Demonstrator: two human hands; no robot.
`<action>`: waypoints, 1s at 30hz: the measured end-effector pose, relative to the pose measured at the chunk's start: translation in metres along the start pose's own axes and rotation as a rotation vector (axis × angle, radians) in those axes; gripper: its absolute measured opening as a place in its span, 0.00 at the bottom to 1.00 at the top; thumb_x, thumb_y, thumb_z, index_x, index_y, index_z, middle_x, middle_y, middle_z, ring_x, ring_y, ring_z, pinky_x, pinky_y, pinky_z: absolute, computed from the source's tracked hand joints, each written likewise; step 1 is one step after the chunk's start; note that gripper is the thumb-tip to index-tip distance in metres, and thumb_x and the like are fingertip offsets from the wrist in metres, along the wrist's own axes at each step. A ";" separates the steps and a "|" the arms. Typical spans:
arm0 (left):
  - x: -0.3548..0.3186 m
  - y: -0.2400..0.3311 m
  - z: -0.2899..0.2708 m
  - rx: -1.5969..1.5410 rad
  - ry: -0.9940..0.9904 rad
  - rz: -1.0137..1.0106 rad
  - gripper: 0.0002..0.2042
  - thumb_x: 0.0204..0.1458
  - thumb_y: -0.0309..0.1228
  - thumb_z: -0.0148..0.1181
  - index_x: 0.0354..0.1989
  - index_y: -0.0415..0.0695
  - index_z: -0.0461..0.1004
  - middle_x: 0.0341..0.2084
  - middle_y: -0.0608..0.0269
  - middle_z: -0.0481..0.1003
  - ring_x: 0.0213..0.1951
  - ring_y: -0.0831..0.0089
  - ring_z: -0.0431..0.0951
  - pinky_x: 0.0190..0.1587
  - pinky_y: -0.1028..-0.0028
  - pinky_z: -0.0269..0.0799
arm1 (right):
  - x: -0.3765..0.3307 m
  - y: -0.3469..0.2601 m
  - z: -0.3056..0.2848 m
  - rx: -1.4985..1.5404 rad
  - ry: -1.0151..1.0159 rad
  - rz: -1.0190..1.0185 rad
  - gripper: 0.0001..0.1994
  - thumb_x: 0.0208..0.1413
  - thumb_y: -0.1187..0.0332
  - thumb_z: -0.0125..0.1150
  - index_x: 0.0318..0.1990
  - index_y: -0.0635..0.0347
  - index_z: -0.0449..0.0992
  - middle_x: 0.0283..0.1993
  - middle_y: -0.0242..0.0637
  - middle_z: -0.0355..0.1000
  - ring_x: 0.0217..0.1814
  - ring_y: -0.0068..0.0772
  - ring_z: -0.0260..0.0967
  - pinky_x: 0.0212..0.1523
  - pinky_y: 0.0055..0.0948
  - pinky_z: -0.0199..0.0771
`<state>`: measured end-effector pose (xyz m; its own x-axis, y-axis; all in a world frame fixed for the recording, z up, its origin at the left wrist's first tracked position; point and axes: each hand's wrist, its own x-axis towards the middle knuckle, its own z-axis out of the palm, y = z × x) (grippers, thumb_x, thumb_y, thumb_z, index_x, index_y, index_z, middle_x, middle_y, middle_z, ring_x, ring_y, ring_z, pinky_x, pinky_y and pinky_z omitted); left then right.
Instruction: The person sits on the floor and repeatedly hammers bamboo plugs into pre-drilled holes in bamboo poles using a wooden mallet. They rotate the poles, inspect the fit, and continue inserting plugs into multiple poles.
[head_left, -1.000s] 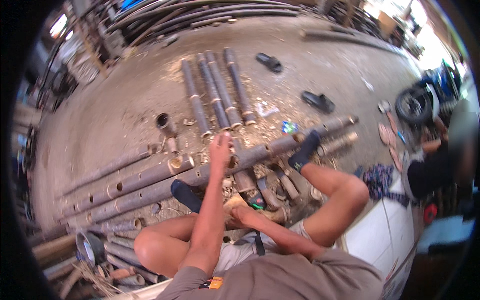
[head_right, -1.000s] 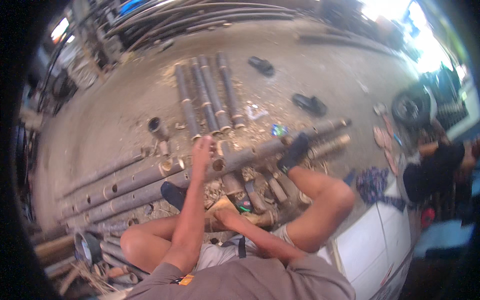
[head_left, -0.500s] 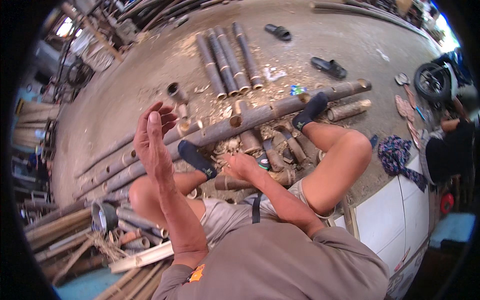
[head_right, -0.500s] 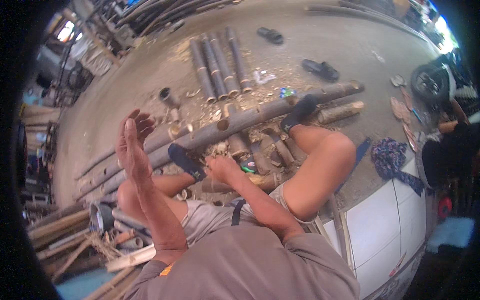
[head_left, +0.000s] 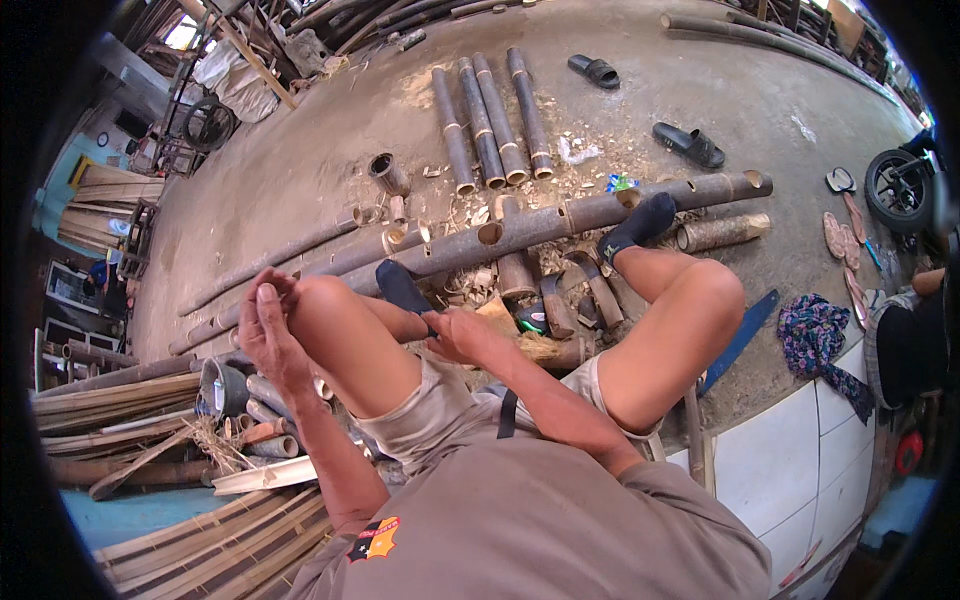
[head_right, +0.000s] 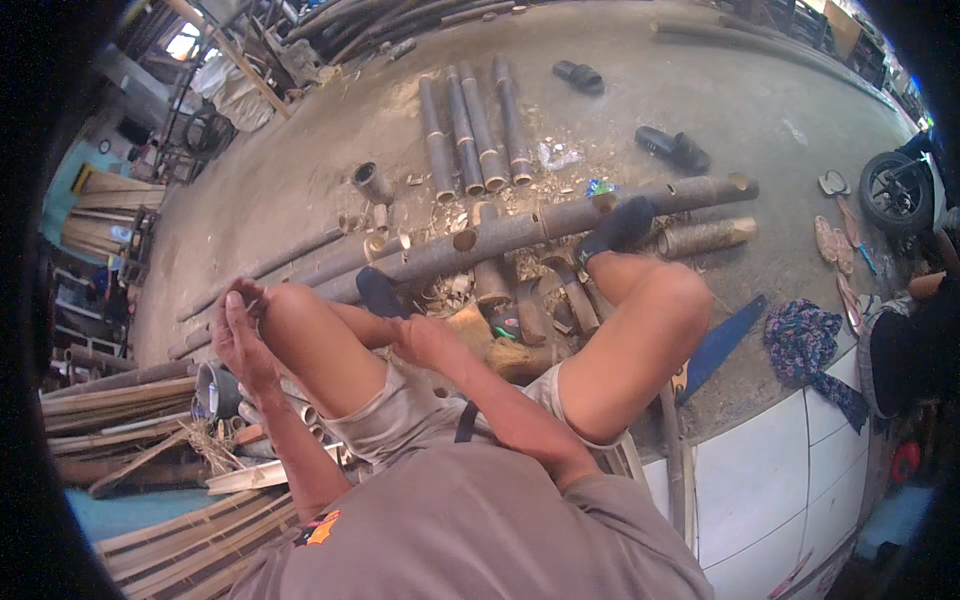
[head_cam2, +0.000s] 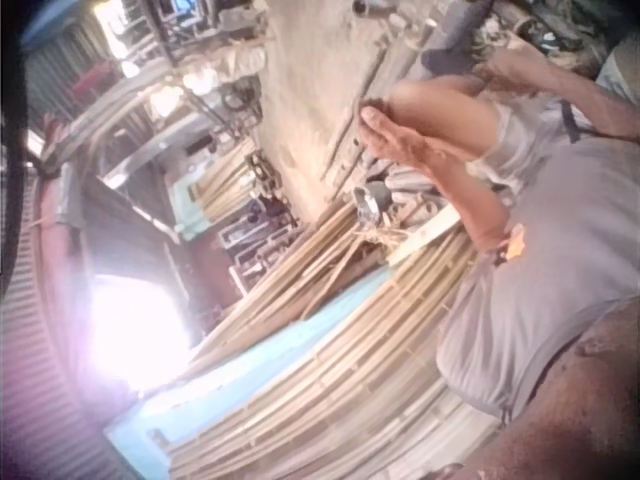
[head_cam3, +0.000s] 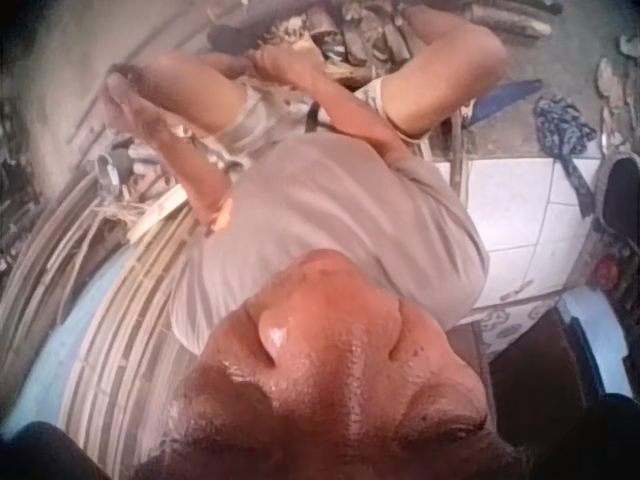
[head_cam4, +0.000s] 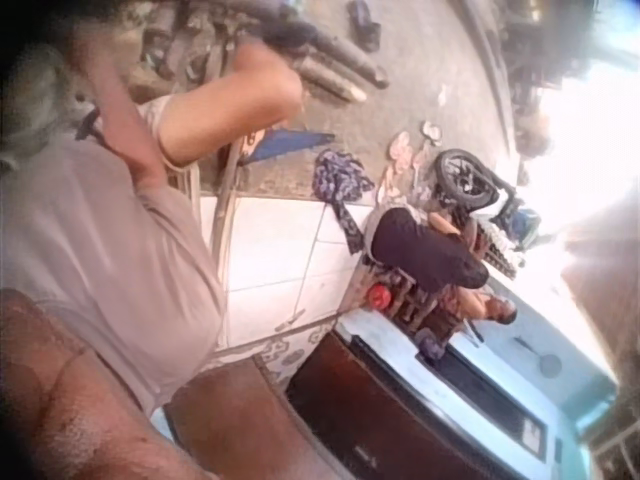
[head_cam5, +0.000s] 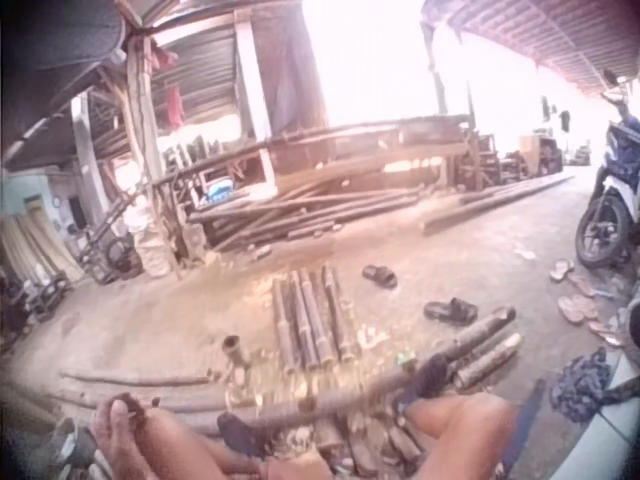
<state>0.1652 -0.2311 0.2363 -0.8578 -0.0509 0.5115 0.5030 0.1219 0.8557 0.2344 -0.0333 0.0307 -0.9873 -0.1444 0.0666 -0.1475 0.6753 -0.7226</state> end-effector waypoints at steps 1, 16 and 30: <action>-0.002 0.006 -0.003 0.038 0.023 0.006 0.15 0.71 0.35 0.53 0.55 0.36 0.78 0.45 0.57 0.81 0.45 0.71 0.82 0.50 0.70 0.80 | -0.003 -0.002 -0.006 0.019 0.014 -0.001 0.26 0.62 0.54 0.61 0.63 0.58 0.71 0.42 0.56 0.79 0.46 0.62 0.78 0.48 0.54 0.79; 0.049 -0.068 -0.039 0.131 0.090 -0.287 0.20 0.68 0.41 0.59 0.59 0.38 0.76 0.44 0.57 0.81 0.42 0.72 0.81 0.42 0.71 0.79 | -0.013 0.012 -0.021 0.072 -0.079 0.133 0.27 0.63 0.53 0.61 0.64 0.60 0.72 0.51 0.57 0.79 0.55 0.60 0.77 0.55 0.51 0.77; 0.042 -0.337 -0.034 1.140 -0.771 -0.282 0.43 0.46 0.35 0.77 0.72 0.48 0.62 0.66 0.47 0.67 0.66 0.46 0.67 0.65 0.51 0.69 | 0.016 0.110 0.014 -0.058 0.161 0.652 0.25 0.59 0.57 0.66 0.56 0.67 0.72 0.51 0.63 0.75 0.56 0.68 0.72 0.56 0.57 0.74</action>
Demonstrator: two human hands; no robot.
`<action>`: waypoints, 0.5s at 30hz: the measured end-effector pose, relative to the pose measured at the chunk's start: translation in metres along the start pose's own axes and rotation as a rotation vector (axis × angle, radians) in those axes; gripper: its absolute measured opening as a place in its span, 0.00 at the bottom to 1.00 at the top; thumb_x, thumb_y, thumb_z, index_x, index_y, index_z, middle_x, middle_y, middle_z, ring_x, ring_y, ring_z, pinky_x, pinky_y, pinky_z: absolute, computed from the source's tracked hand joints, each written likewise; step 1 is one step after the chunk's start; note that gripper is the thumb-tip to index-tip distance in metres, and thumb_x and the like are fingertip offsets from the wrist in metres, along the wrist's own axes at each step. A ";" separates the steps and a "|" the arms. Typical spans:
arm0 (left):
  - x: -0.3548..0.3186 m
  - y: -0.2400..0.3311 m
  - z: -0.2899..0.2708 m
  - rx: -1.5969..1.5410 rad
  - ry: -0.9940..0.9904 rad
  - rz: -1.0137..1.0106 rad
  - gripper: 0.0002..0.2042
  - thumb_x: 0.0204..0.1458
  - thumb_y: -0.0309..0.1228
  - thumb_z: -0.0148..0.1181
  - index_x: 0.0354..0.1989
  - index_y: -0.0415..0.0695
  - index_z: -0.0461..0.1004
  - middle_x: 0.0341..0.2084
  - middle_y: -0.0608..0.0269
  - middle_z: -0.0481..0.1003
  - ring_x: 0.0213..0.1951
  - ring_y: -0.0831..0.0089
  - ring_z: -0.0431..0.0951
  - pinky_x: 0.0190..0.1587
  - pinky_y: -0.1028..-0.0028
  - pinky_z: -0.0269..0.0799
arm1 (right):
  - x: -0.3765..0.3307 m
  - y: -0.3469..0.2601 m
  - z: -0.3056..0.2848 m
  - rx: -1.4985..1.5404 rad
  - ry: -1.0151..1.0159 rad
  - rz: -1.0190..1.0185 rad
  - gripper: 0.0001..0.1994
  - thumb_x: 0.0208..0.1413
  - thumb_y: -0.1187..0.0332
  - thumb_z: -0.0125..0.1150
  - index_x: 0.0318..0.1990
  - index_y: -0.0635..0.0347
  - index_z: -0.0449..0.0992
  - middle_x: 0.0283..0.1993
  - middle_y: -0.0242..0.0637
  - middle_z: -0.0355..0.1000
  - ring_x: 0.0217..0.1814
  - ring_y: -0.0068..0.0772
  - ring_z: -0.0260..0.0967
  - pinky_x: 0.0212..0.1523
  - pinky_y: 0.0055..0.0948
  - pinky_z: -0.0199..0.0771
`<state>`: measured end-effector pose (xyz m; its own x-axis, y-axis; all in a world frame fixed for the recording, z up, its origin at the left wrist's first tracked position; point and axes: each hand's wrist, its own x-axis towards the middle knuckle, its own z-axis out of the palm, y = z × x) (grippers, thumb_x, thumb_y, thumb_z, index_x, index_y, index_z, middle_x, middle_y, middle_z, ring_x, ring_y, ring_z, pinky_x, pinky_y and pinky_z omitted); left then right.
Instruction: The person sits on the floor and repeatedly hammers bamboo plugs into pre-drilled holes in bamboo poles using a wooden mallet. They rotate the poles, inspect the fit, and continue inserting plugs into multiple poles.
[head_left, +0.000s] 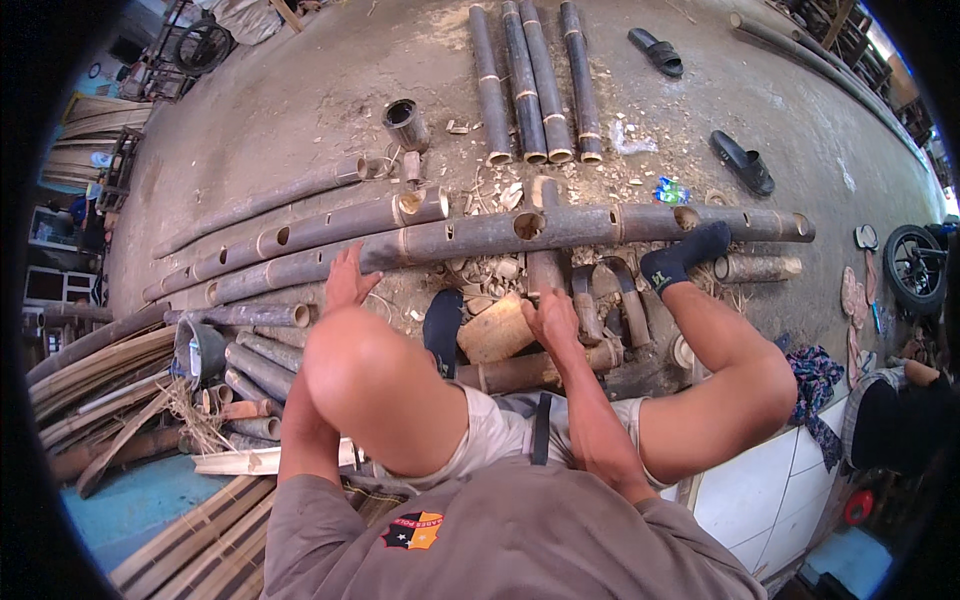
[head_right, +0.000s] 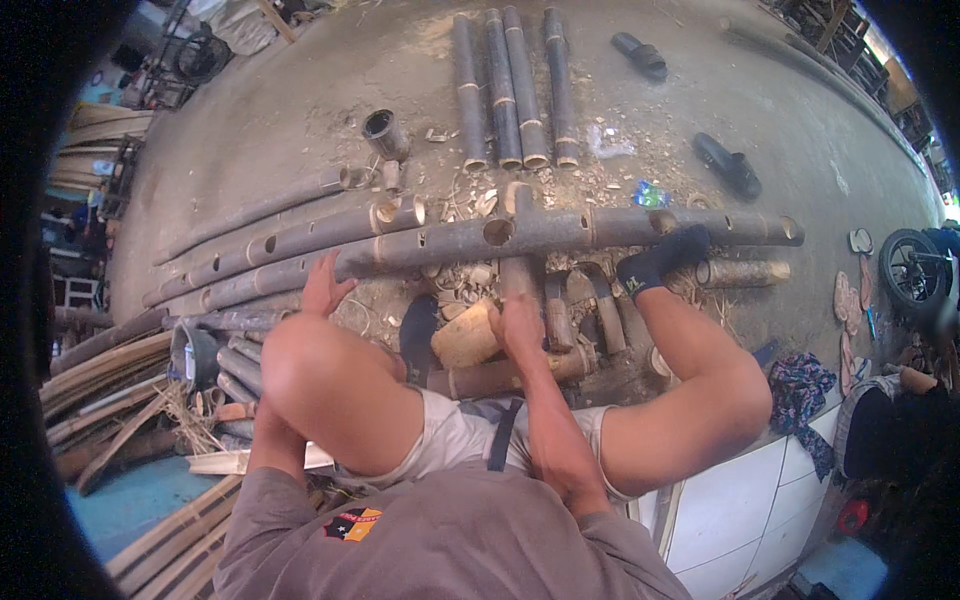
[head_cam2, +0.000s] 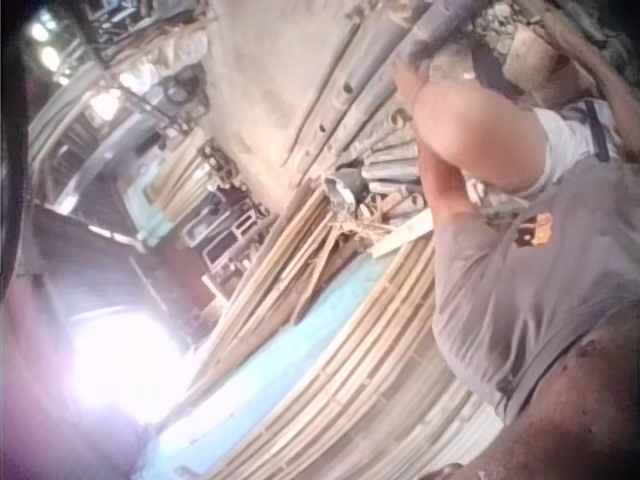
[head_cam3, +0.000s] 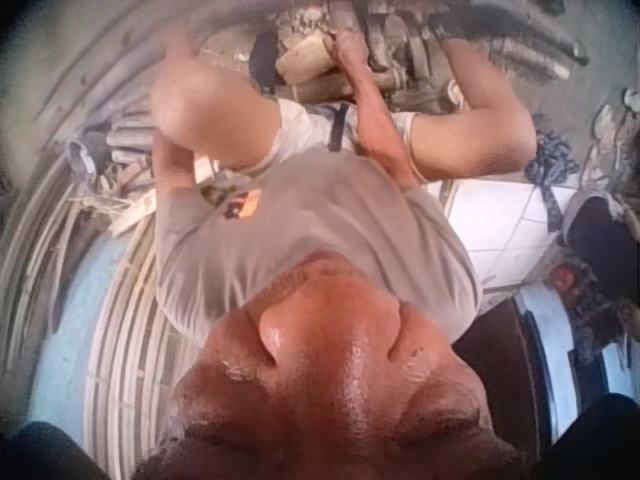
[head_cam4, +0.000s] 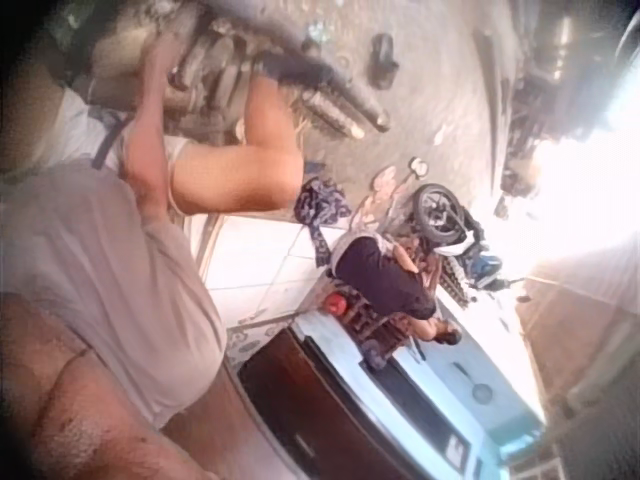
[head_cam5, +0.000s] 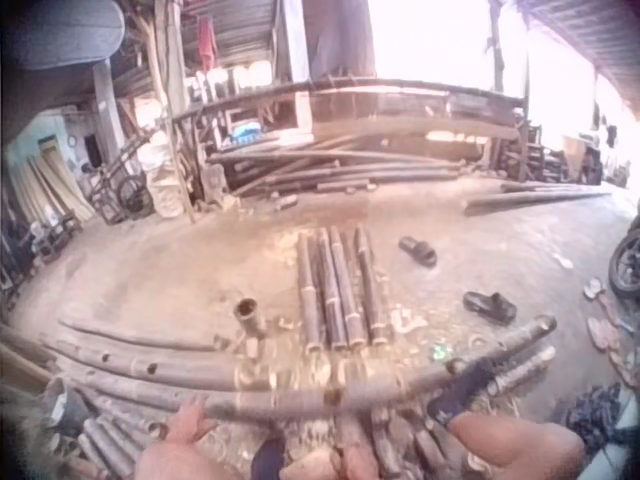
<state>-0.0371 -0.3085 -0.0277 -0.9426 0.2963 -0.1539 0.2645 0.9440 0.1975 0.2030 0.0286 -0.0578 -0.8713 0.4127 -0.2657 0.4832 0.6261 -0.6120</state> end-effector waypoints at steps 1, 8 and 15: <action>0.004 -0.013 0.004 0.040 0.003 0.051 0.45 0.44 0.35 0.78 0.73 0.50 0.60 0.66 0.48 0.66 0.67 0.46 0.66 0.65 0.51 0.69 | 0.004 0.006 0.006 -0.009 0.044 0.031 0.26 0.58 0.57 0.66 0.56 0.68 0.72 0.52 0.64 0.74 0.56 0.68 0.72 0.56 0.57 0.73; 0.044 -0.060 0.022 0.275 0.025 0.259 0.51 0.35 0.32 0.79 0.74 0.51 0.59 0.68 0.54 0.65 0.71 0.52 0.62 0.71 0.49 0.60 | 0.025 0.017 0.031 -0.193 0.106 0.140 0.35 0.54 0.52 0.71 0.60 0.70 0.69 0.55 0.57 0.68 0.58 0.61 0.67 0.57 0.53 0.71; 0.068 -0.080 0.026 0.196 -0.036 0.374 0.48 0.27 0.30 0.75 0.67 0.45 0.65 0.62 0.50 0.69 0.65 0.47 0.67 0.70 0.51 0.60 | 0.041 0.030 0.046 -0.333 0.110 0.261 0.47 0.51 0.49 0.72 0.72 0.71 0.59 0.58 0.56 0.69 0.60 0.56 0.66 0.60 0.53 0.66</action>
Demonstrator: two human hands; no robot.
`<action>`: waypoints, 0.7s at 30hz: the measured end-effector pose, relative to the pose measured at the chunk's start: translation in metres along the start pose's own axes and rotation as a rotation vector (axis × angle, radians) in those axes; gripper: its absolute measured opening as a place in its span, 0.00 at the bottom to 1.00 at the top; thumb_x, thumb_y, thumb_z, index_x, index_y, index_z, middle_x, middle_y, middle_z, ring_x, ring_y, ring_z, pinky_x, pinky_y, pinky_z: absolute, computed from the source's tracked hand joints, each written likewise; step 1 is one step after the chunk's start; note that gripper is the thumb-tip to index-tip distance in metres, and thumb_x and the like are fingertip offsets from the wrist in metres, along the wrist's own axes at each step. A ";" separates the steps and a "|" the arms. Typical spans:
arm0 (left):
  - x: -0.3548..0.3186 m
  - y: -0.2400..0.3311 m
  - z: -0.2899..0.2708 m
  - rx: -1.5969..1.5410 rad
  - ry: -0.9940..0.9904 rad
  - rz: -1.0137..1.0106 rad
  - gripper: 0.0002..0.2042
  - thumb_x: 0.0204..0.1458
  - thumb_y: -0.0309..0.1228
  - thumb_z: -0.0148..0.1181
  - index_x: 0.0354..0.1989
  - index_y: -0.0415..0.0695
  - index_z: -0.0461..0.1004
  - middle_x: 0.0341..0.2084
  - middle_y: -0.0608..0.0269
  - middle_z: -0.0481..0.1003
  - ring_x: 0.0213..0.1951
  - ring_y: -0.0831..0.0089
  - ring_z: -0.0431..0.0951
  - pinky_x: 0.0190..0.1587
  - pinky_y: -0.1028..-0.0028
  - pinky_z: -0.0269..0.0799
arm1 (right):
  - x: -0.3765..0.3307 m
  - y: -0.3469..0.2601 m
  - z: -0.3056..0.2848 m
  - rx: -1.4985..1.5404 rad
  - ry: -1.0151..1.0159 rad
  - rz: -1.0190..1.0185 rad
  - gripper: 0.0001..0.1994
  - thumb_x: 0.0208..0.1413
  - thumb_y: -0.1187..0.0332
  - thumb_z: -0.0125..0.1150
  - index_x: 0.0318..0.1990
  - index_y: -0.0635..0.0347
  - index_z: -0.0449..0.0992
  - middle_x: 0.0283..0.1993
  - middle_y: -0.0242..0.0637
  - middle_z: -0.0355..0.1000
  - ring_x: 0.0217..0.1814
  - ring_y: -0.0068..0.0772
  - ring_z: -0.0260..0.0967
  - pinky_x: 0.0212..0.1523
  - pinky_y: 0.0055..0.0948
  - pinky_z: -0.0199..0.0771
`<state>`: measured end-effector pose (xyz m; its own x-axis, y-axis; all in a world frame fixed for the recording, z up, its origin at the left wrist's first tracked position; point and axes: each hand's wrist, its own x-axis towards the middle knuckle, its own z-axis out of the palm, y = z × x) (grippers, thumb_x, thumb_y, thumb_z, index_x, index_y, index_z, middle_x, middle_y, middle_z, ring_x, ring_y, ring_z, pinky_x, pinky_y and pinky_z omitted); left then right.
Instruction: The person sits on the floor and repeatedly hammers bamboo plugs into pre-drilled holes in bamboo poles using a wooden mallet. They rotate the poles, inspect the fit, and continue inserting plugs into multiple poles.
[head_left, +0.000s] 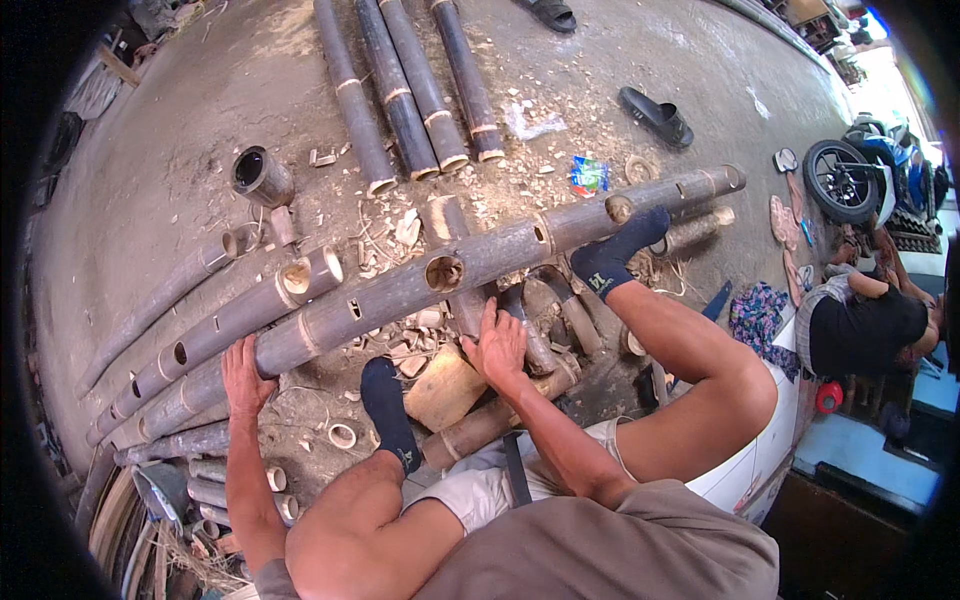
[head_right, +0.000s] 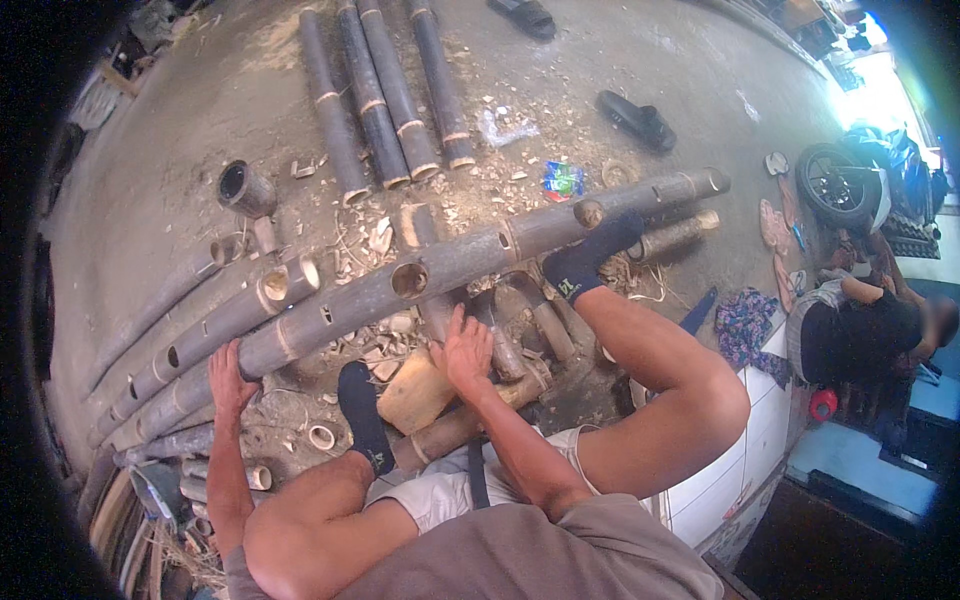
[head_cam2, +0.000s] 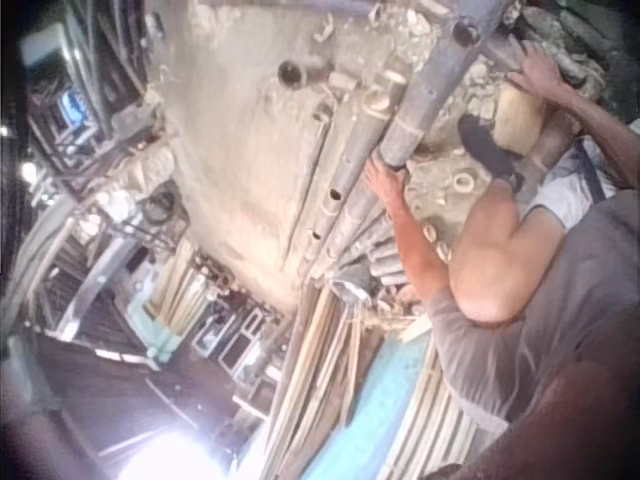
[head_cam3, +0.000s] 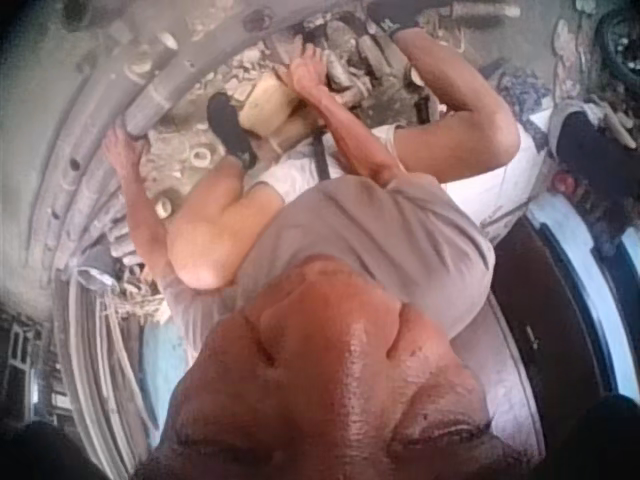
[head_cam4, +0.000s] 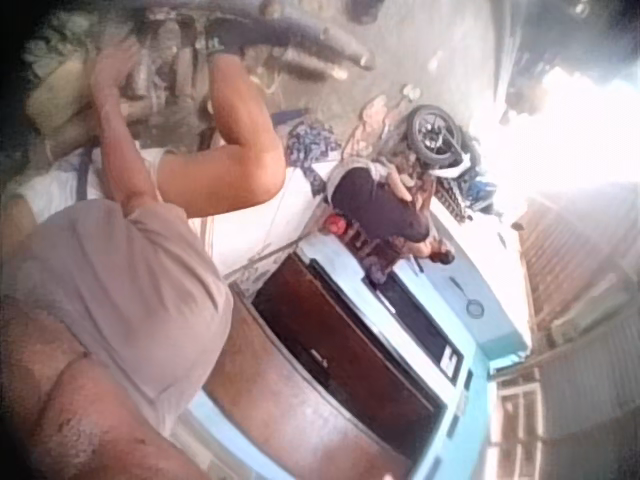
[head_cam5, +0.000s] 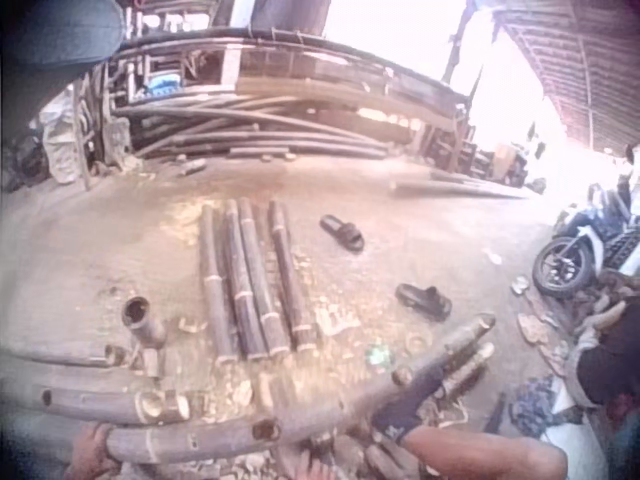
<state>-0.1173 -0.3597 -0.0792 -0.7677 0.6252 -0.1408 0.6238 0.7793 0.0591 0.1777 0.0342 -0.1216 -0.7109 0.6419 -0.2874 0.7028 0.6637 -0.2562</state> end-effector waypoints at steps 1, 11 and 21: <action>0.001 -0.001 0.001 -0.019 -0.001 0.012 0.47 0.27 0.30 0.74 0.66 0.45 0.66 0.61 0.50 0.69 0.64 0.46 0.68 0.69 0.51 0.60 | 0.003 -0.002 0.000 0.016 -0.054 0.028 0.49 0.51 0.49 0.72 0.73 0.71 0.58 0.58 0.57 0.69 0.60 0.56 0.66 0.60 0.53 0.66; 0.009 0.039 -0.043 0.005 0.042 0.092 0.45 0.25 0.34 0.76 0.63 0.48 0.70 0.52 0.52 0.70 0.58 0.50 0.70 0.63 0.53 0.65 | 0.003 -0.006 0.005 0.086 -0.071 -0.051 0.48 0.50 0.54 0.73 0.73 0.73 0.56 0.59 0.60 0.67 0.61 0.61 0.64 0.61 0.54 0.66; 0.080 0.197 -0.031 -0.151 -0.019 0.241 0.46 0.27 0.44 0.81 0.62 0.49 0.70 0.45 0.53 0.71 0.52 0.53 0.72 0.54 0.55 0.69 | 0.016 -0.007 -0.003 0.168 -0.051 -0.251 0.46 0.49 0.60 0.74 0.71 0.77 0.58 0.55 0.63 0.66 0.56 0.63 0.63 0.58 0.54 0.67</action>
<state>-0.0605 -0.1550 -0.0482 -0.5961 0.7934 -0.1230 0.7579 0.6067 0.2398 0.1610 0.0409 -0.1212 -0.8637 0.4430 -0.2403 0.5028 0.7239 -0.4724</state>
